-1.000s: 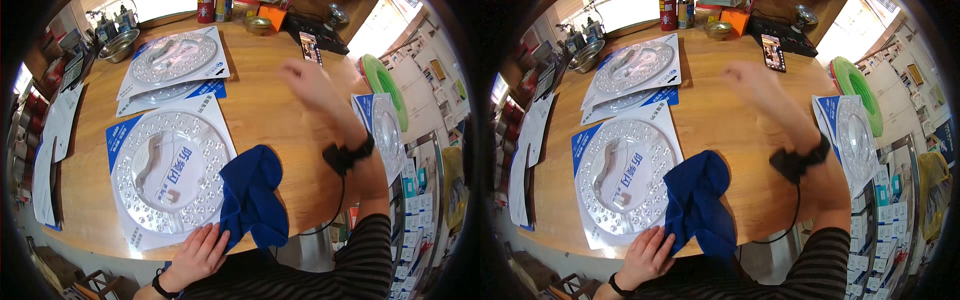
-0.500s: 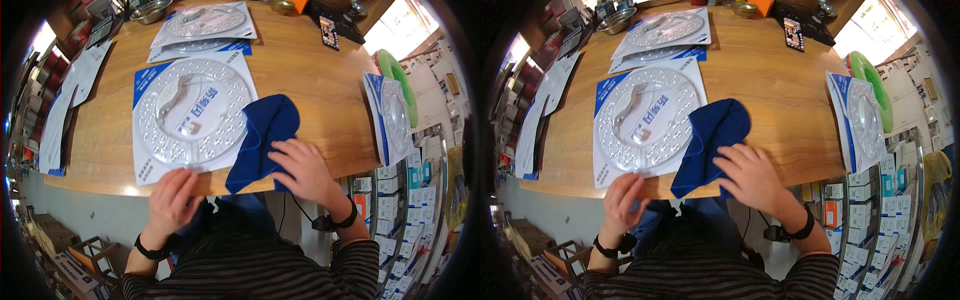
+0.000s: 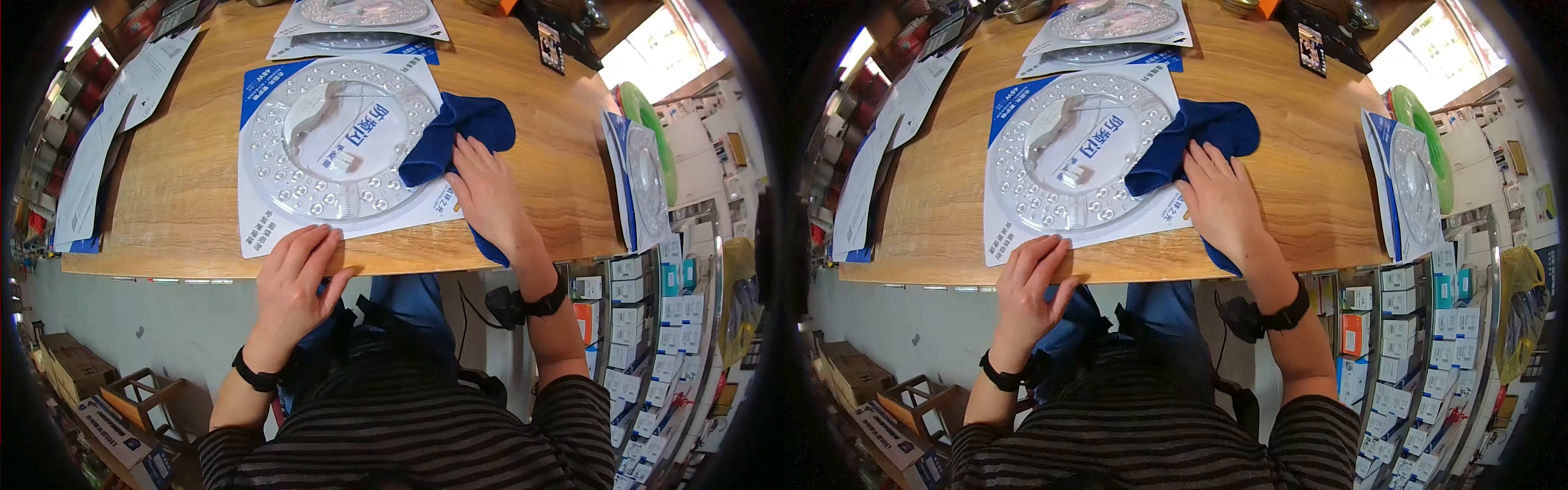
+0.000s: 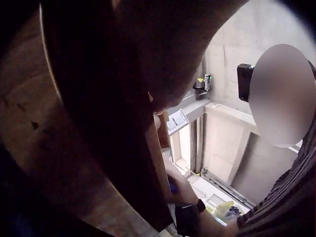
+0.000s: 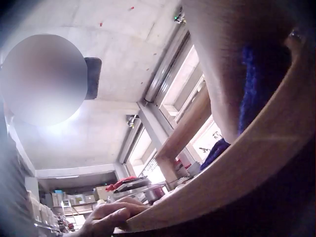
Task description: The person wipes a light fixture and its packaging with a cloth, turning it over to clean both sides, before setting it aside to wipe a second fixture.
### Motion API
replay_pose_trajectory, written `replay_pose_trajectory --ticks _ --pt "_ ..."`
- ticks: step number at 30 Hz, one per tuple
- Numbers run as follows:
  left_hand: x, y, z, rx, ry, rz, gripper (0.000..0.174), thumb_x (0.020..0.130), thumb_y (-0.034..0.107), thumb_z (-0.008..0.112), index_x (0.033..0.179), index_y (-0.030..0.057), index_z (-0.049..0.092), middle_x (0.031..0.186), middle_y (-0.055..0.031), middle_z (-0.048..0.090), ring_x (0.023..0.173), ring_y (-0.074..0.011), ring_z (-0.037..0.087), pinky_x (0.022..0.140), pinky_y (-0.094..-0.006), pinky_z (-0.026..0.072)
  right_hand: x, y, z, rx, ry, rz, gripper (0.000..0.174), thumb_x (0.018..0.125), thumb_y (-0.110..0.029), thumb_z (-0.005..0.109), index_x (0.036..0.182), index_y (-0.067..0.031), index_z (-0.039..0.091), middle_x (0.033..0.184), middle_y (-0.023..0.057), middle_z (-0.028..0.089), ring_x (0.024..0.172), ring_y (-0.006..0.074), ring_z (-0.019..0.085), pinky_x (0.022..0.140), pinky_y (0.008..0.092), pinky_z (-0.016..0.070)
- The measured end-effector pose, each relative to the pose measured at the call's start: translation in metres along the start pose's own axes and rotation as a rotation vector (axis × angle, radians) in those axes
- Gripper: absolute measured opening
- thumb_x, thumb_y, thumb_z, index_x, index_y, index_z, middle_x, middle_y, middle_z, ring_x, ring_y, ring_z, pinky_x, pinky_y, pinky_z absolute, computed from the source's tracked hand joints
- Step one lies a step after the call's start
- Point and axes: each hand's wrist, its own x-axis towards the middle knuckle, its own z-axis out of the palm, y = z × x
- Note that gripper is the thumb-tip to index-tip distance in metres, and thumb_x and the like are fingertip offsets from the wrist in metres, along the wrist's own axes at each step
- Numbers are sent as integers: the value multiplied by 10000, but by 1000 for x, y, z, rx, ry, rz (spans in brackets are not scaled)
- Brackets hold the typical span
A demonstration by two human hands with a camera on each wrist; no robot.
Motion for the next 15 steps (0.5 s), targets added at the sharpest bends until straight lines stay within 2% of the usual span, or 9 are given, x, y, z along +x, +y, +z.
replay_pose_trajectory --ticks 3,7,10,12,15 --pt "0 0 0 -16 10 1 451 692 206 789 1066 -9 656 1055 -120 626 973 -275 610 818 -347 508 -13 -20 -10 81 -52 16 331 891 -152 554 1165 32 557 1287 199 532 1236 357 454 1017 481 343" --pt "-2 -3 4 -37 27 -6 456 685 234 793 1031 -28 655 1063 -128 624 976 -278 609 820 -348 510 -37 -77 -22 103 -74 -41 317 854 -122 574 1134 28 573 1247 201 545 1213 366 468 1012 496 346" --pt "-3 -6 4 -52 33 22 438 684 226 783 993 -54 646 1071 -144 618 985 -290 605 826 -355 510 -35 -119 -24 245 -60 -94 339 761 -102 624 1074 24 584 1170 182 565 1167 331 494 1010 486 350" --pt "-3 -7 2 -62 13 46 410 680 192 769 965 -71 637 1079 -162 615 995 -305 601 834 -363 511 -29 -139 -13 313 -5 -119 310 757 -97 630 1043 18 596 1167 166 570 1161 317 501 997 474 362" --pt "-4 -11 -3 -101 5 65 410 666 132 762 998 -68 629 1090 -166 615 1000 -315 600 845 -368 509 -27 -140 -11 307 14 -119 309 756 -111 642 1038 10 606 1171 151 580 1151 299 514 980 449 378"
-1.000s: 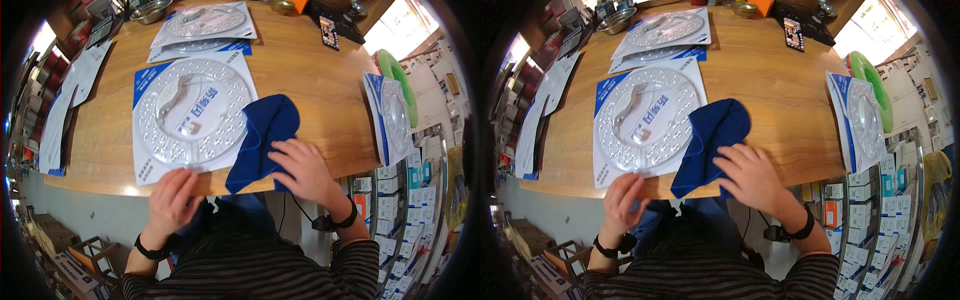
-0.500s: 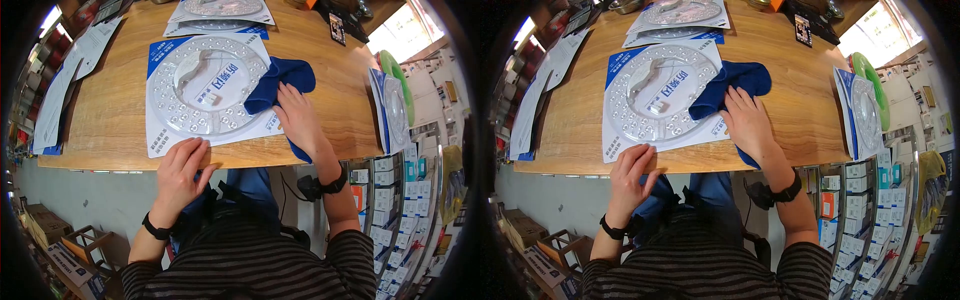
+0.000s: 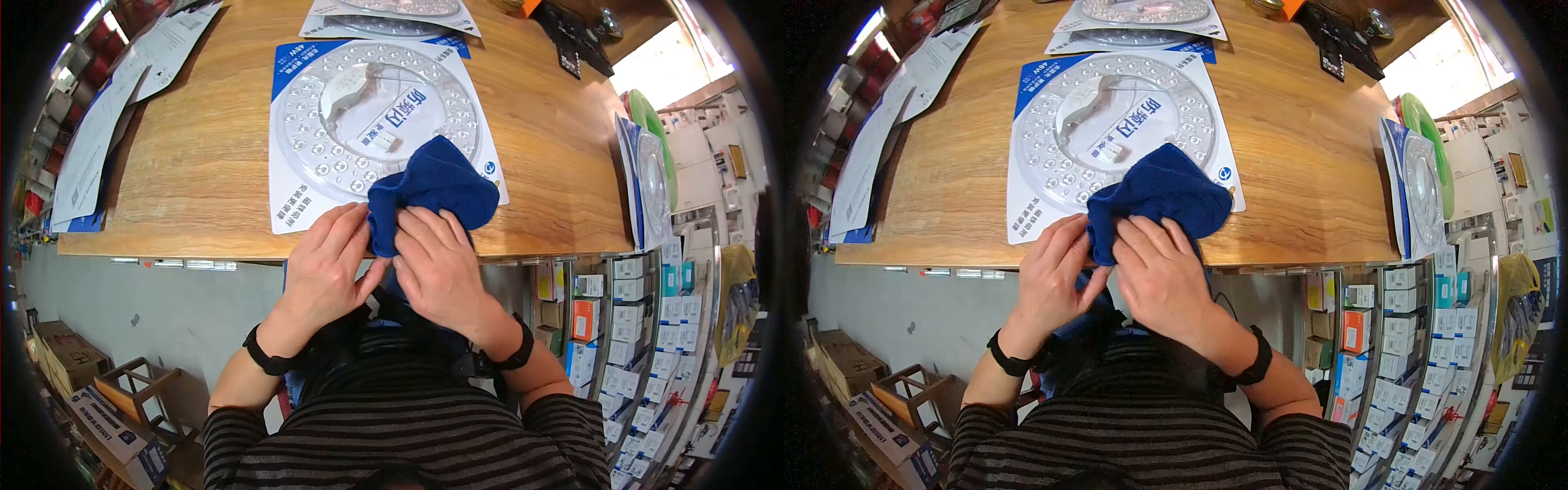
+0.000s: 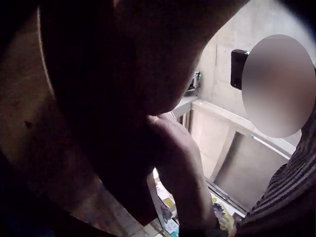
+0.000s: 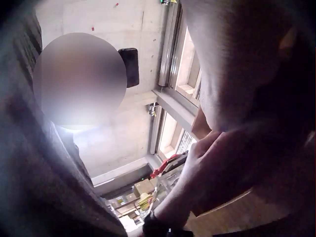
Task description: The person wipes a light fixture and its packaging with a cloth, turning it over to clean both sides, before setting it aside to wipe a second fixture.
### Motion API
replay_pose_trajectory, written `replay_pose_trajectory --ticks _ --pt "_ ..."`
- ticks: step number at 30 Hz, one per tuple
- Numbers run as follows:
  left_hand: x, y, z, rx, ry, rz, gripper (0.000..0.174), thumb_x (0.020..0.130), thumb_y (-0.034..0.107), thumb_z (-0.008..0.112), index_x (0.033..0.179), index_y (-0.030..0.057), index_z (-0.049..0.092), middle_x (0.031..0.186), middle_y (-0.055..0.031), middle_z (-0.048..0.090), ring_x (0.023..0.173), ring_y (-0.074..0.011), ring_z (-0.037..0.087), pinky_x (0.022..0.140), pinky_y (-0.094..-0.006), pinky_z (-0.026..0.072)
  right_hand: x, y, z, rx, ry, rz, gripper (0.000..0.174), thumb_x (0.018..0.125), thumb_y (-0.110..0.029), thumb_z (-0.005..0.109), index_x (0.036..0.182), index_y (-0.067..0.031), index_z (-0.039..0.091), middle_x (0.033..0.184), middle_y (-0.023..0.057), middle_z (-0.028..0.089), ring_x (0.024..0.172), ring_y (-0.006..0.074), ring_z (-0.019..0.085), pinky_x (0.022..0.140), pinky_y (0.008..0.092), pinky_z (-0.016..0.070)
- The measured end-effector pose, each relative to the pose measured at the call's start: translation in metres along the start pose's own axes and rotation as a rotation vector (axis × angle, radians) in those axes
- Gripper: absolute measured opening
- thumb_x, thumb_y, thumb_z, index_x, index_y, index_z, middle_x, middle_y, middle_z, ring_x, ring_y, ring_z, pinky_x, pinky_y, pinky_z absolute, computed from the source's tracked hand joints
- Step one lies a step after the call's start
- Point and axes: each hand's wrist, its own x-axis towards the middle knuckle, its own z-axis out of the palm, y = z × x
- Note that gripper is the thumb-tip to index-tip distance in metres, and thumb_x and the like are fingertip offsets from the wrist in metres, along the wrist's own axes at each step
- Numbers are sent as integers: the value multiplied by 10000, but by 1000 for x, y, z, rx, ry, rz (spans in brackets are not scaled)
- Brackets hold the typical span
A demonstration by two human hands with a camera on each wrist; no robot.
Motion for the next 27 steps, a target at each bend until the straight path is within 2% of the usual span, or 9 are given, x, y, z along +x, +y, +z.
replay_pose_trajectory --ticks 5,7,9,15,21,23,24,27 --pt "-23 -21 -28 -16 56 -31 372 695 46 731 1049 -27 638 1109 -162 615 1019 -335 598 848 -379 503 -12 21 -19 -64 10 99 313 783 -148 664 1066 -21 619 1169 124 591 1110 301 535 940 433 399" --pt "-35 -31 -35 113 119 -164 376 718 25 712 1088 -1 648 1103 -148 623 1002 -330 607 853 -378 502 -18 32 -20 -102 44 100 314 781 -149 667 1062 -16 619 1157 126 592 1092 303 539 929 430 402" --pt "-35 -33 -37 103 125 -181 332 733 7 695 1063 -7 654 1091 -151 628 996 -324 615 856 -385 503 -18 31 -17 -139 76 100 316 779 -149 670 1058 -12 619 1145 128 593 1075 304 542 917 428 404" --pt "-34 -38 -30 137 179 -104 292 732 24 690 1020 -12 663 1033 -139 640 969 -315 630 835 -383 519 3 0 -2 -207 54 34 291 774 -144 654 1026 -4 611 1131 130 587 1073 281 532 902 436 390" --pt "-37 -42 -26 121 218 -69 247 724 -38 634 970 -40 662 1008 -162 650 937 -335 642 818 -385 520 45 -39 46 -37 54 -179 312 799 -192 558 1041 1 607 1164 130 604 1106 247 524 907 404 366" --pt "-40 -45 -26 170 244 -132 227 720 -64 605 941 -56 655 1016 -182 647 944 -346 640 810 -385 517 53 -40 48 35 67 -185 328 780 -180 578 1043 13 607 1171 145 607 1113 249 522 910 396 368" --pt "-39 -44 -27 172 231 -130 197 727 -67 597 916 -62 652 1009 -190 647 941 -354 640 801 -387 516 52 -39 46 26 44 -181 321 782 -190 624 1051 -15 612 1180 105 598 1126 219 516 895 381 375" --pt "-38 -44 -27 179 227 -109 183 740 -63 594 913 -60 653 1006 -184 651 939 -348 643 796 -389 518 40 -27 35 45 32 -157 332 792 -213 643 1073 -38 620 1189 79 600 1115 202 525 894 367 378"
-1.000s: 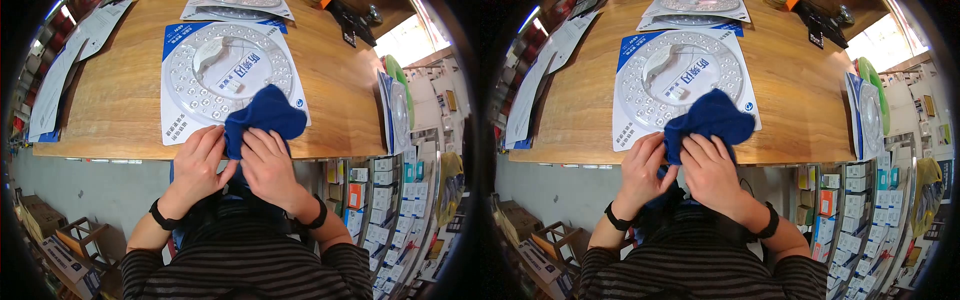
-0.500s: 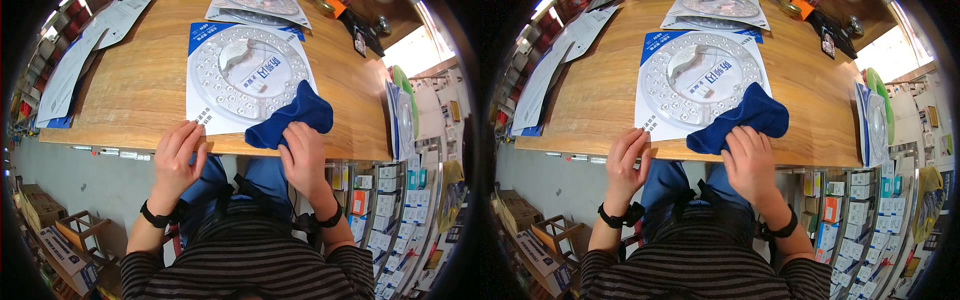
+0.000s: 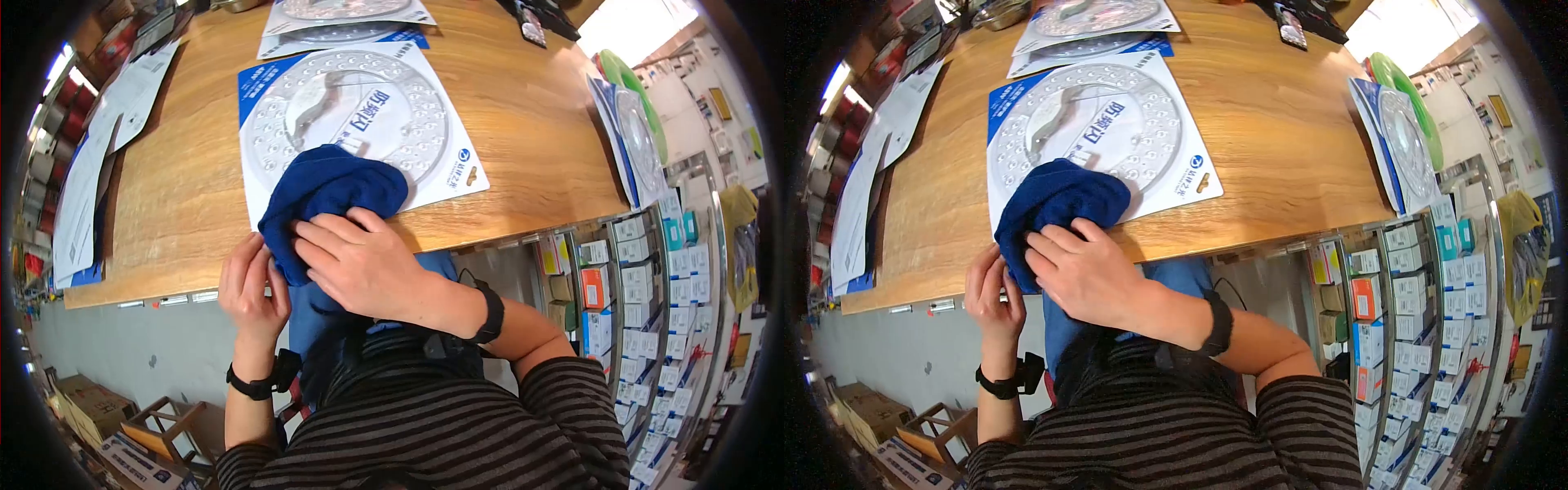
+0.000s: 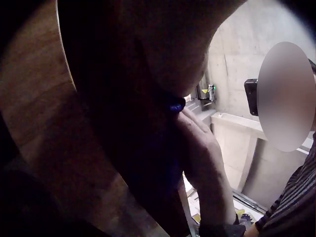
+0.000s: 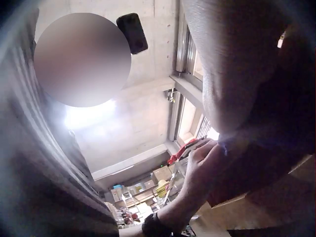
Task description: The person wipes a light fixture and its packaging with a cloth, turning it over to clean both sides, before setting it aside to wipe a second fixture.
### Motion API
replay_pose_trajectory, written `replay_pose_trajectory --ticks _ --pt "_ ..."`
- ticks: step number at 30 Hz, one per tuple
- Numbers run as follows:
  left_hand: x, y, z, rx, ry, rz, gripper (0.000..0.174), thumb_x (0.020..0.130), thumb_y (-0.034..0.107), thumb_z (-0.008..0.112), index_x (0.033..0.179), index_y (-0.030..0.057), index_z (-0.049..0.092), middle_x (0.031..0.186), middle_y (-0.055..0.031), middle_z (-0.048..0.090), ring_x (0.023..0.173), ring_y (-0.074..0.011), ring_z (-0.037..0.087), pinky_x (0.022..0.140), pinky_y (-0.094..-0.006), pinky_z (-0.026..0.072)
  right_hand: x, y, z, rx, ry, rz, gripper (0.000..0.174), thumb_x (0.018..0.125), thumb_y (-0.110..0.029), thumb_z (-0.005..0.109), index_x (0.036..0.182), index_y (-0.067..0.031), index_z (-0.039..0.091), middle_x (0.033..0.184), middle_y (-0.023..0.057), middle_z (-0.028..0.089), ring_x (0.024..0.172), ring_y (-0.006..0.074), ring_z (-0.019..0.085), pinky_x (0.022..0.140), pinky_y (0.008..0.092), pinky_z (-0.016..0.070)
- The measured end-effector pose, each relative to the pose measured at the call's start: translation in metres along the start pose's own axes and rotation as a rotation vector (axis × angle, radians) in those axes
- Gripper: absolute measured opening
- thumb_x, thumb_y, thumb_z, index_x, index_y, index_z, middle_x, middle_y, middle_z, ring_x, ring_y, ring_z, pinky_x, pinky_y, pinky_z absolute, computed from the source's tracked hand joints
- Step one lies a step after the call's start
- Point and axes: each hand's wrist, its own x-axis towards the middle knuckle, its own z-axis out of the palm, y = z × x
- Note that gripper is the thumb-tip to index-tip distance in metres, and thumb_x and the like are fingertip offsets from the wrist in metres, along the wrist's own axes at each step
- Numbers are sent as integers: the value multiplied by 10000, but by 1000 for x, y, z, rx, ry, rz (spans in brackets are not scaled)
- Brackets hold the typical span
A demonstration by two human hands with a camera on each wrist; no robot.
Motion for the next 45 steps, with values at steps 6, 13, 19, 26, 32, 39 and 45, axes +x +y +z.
replay_pose_trajectory --ticks 6,13,19,26,32,39,45 --pt "1 3 0 38 -21 -31 230 768 -61 599 979 -21 681 1009 -153 662 935 -314 653 802 -372 526 -45 38 -45 -108 55 145 237 791 -192 665 995 -70 663 1087 51 639 1013 207 567 871 365 410" --pt "2 6 1 19 -14 -38 221 790 -56 585 988 -27 680 1008 -157 658 946 -314 644 817 -369 518 -79 89 -75 -319 162 456 196 805 -109 645 989 -42 666 1059 68 663 987 255 584 853 385 428" --pt "-2 5 4 55 39 -33 261 732 -32 633 985 6 686 983 -123 632 910 -302 617 803 -389 498 -77 77 -64 -351 184 304 205 780 -95 654 971 -22 657 1052 69 656 975 257 583 829 386 419" --pt "0 5 4 18 51 -32 170 745 -64 613 899 8 598 963 -165 631 914 -350 620 804 -395 496 -16 6 -12 -113 85 14 276 725 -129 642 964 9 631 1054 118 627 971 234 562 771 355 394" --pt "-13 -6 8 -84 133 -72 346 664 -95 639 967 11 509 1000 -185 619 911 -371 625 796 -405 515 48 -11 25 -16 -20 -36 333 726 -115 608 1017 48 613 1102 154 628 1012 253 551 785 339 412" --pt "-14 -5 6 -56 161 -83 548 657 -92 620 1163 23 445 1171 -236 499 1019 -365 544 790 -369 505 45 0 23 48 88 -154 271 732 -148 621 966 -10 620 1079 116 615 984 230 534 801 343 394" --pt "-14 -5 9 -69 166 -87 550 661 -112 572 1187 11 469 1167 -222 511 1044 -366 548 841 -395 497 45 -5 27 85 116 -35 256 746 -177 635 956 -31 625 995 90 591 972 239 526 802 360 396"
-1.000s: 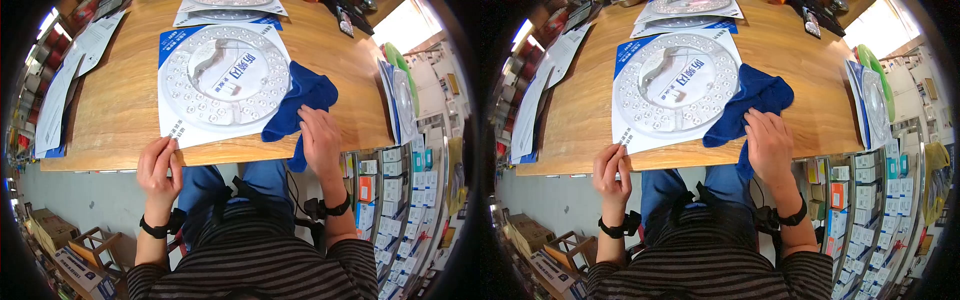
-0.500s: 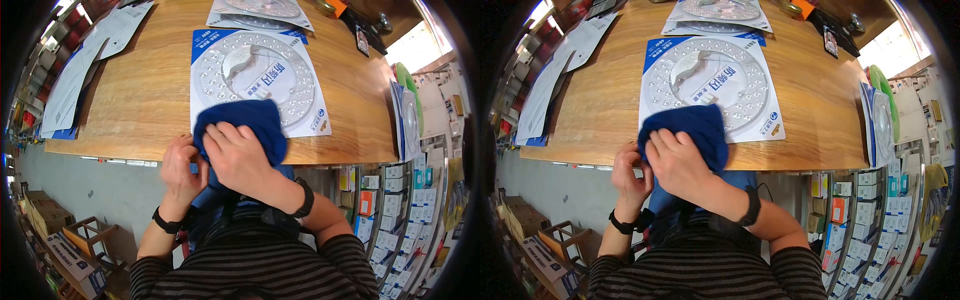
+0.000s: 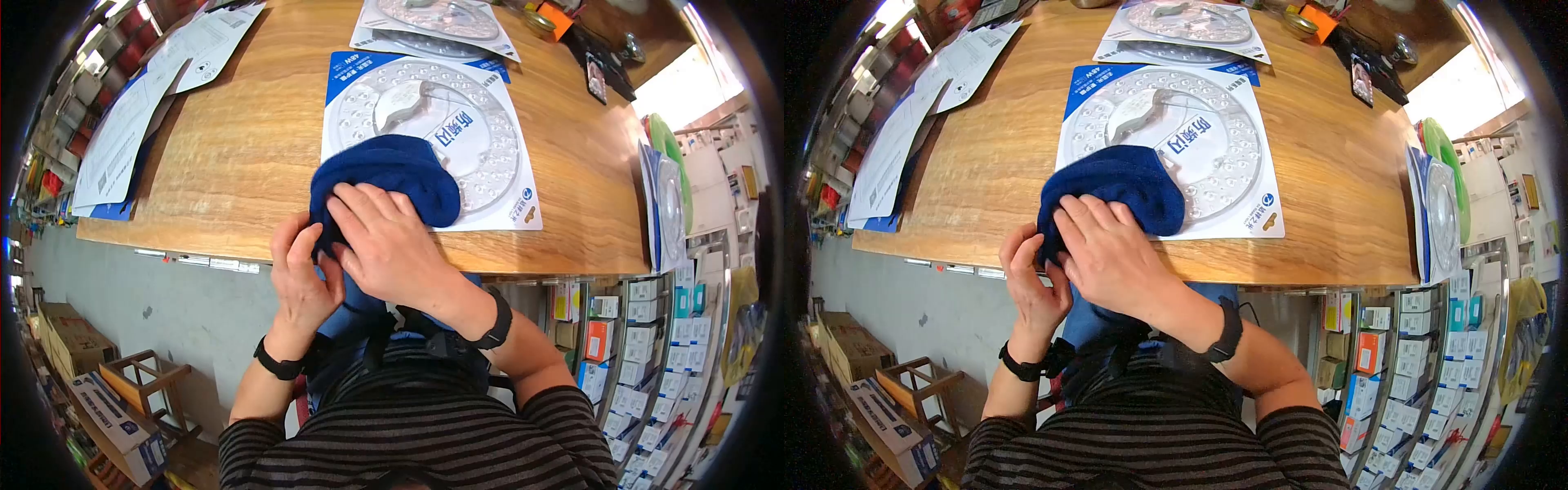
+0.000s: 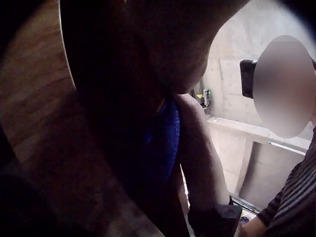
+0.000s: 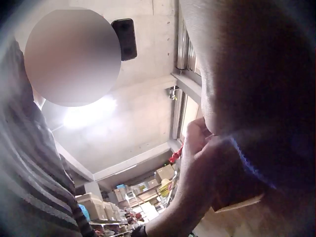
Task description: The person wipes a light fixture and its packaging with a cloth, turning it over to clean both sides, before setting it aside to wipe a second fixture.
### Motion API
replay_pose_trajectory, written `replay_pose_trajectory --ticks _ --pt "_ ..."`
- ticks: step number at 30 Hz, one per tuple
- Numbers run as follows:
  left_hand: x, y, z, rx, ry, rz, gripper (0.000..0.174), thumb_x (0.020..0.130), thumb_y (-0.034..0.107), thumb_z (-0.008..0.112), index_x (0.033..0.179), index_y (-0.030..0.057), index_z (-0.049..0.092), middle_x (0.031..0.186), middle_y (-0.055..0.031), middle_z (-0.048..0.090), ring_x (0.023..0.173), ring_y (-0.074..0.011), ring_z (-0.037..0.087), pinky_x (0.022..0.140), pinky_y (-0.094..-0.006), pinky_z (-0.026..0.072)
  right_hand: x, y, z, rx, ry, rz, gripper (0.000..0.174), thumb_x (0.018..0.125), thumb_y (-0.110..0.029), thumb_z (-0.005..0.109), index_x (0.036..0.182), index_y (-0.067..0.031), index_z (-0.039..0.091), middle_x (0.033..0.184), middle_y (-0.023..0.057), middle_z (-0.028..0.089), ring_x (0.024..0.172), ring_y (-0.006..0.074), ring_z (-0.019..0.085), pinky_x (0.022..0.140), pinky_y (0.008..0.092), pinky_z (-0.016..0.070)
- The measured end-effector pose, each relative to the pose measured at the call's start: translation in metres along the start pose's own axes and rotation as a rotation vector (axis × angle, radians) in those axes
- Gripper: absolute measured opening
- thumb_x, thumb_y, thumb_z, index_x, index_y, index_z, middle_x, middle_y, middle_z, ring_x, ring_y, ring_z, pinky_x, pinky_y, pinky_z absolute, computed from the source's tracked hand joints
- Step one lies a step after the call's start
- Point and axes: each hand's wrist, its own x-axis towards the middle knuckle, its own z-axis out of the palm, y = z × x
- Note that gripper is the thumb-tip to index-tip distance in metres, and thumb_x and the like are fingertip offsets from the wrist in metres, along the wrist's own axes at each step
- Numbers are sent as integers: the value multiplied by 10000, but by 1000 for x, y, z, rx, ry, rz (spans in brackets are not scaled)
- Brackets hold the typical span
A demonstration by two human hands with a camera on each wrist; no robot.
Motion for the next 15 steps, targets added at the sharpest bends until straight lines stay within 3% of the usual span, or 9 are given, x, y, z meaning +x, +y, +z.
replay_pose_trajectory --ticks 3,6,7,10,13,14,15 --pt "1 0 0 -9 21 24 531 663 -125 555 1174 11 495 1163 -218 518 1049 -367 553 863 -409 491 1 4 4 -37 73 -73 171 738 -167 634 866 -57 607 894 68 550 912 231 521 764 361 391" --pt "2 -1 -2 -26 15 47 523 669 -124 553 1172 11 511 1153 -212 525 1035 -362 559 862 -410 490 -3 0 -8 25 -188 -37 159 746 -178 654 846 -67 602 905 69 548 910 230 514 786 374 385" --pt "2 -2 -3 -33 1 65 523 673 -117 557 1178 11 514 1147 -208 528 1021 -359 562 853 -406 492 -3 0 -8 25 -186 -36 159 746 -178 654 846 -67 602 905 69 548 910 230 514 786 374 385" --pt "3 5 -17 -79 -50 -58 476 671 -104 573 1133 9 558 1111 -192 543 987 -337 565 832 -394 494 -1 2 -4 85 -49 -32 153 738 -175 664 841 -79 605 885 56 550 892 229 519 764 367 385" --pt "17 12 -42 -74 -83 10 398 669 -94 585 1053 8 610 1058 -171 562 960 -313 563 824 -385 490 0 2 4 44 108 -112 143 726 -162 672 831 -91 604 884 50 544 891 228 519 751 365 381" --pt "28 23 -49 -92 -60 46 322 650 -100 592 945 11 655 946 -144 598 881 -299 590 789 -385 503 -2 4 1 68 -9 -132 167 734 -172 677 867 -89 619 920 59 557 929 230 522 776 368 383" --pt "35 30 -56 -85 -56 45 322 650 -100 592 945 11 655 946 -144 598 881 -299 590 789 -385 503 -4 7 -2 91 -127 -155 193 741 -183 682 902 -86 634 956 68 571 968 233 526 800 370 384"
